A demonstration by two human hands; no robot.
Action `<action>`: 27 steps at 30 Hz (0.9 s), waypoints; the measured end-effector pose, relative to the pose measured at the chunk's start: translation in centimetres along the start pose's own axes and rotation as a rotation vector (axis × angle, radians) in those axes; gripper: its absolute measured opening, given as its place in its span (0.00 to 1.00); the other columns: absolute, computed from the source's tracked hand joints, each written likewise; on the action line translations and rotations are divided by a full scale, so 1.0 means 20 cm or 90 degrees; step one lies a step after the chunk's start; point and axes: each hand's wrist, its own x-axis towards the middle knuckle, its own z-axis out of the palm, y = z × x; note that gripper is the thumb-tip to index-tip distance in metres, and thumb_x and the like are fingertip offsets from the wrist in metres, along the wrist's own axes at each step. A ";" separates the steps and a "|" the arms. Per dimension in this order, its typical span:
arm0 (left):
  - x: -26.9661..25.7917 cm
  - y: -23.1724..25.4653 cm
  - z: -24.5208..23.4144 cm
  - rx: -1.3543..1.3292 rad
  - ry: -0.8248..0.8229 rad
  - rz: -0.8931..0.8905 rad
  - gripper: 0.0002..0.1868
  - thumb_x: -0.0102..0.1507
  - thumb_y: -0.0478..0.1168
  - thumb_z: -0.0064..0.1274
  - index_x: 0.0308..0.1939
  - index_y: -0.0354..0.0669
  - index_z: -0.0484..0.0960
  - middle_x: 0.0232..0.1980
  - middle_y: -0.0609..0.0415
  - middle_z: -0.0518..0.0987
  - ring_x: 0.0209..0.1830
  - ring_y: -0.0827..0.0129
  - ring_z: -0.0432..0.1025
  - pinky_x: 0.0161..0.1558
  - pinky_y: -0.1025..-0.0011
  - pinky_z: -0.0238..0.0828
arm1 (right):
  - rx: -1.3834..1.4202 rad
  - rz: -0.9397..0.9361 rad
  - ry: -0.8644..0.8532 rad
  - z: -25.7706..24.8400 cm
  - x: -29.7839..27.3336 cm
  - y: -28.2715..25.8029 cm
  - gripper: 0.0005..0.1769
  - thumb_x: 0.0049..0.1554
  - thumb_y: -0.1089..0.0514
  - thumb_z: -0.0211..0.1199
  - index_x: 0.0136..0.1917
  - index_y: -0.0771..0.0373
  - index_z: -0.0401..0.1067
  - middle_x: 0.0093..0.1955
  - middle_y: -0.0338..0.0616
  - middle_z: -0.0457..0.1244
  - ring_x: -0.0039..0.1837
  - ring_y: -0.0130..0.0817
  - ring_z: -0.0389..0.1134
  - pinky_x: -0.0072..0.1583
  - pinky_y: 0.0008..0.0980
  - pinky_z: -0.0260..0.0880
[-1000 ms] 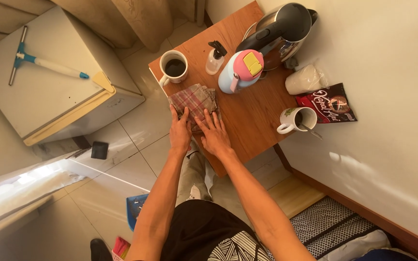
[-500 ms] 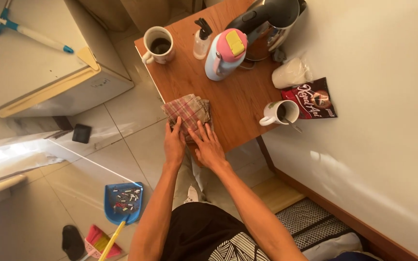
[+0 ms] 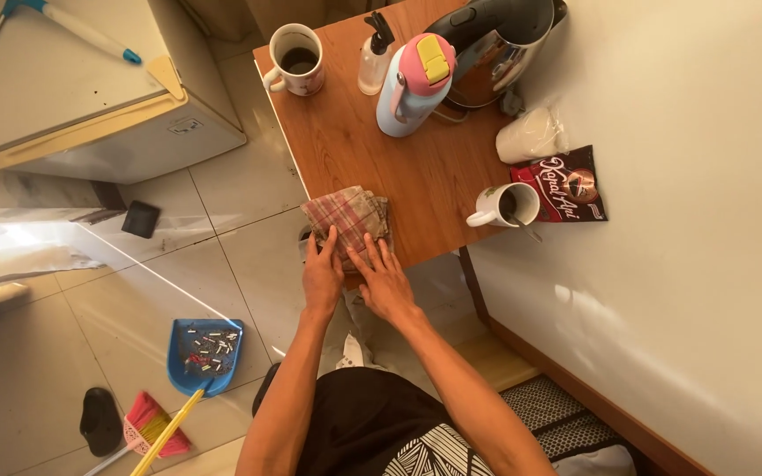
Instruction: The recorder is tidying up a small side table by moving cups, a water bottle, a kettle, and a bag of coffee while wiping the surface with a cloth.
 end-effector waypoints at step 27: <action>0.82 0.04 -0.21 -0.030 -0.053 0.007 0.26 0.67 0.31 0.49 0.69 0.54 0.75 0.71 0.25 0.66 0.65 0.37 0.68 0.61 0.54 0.70 | 0.022 0.078 -0.060 -0.44 0.65 -0.19 0.47 0.61 0.56 0.61 0.83 0.35 0.38 0.88 0.37 0.21 0.87 0.44 0.23 0.82 0.48 0.32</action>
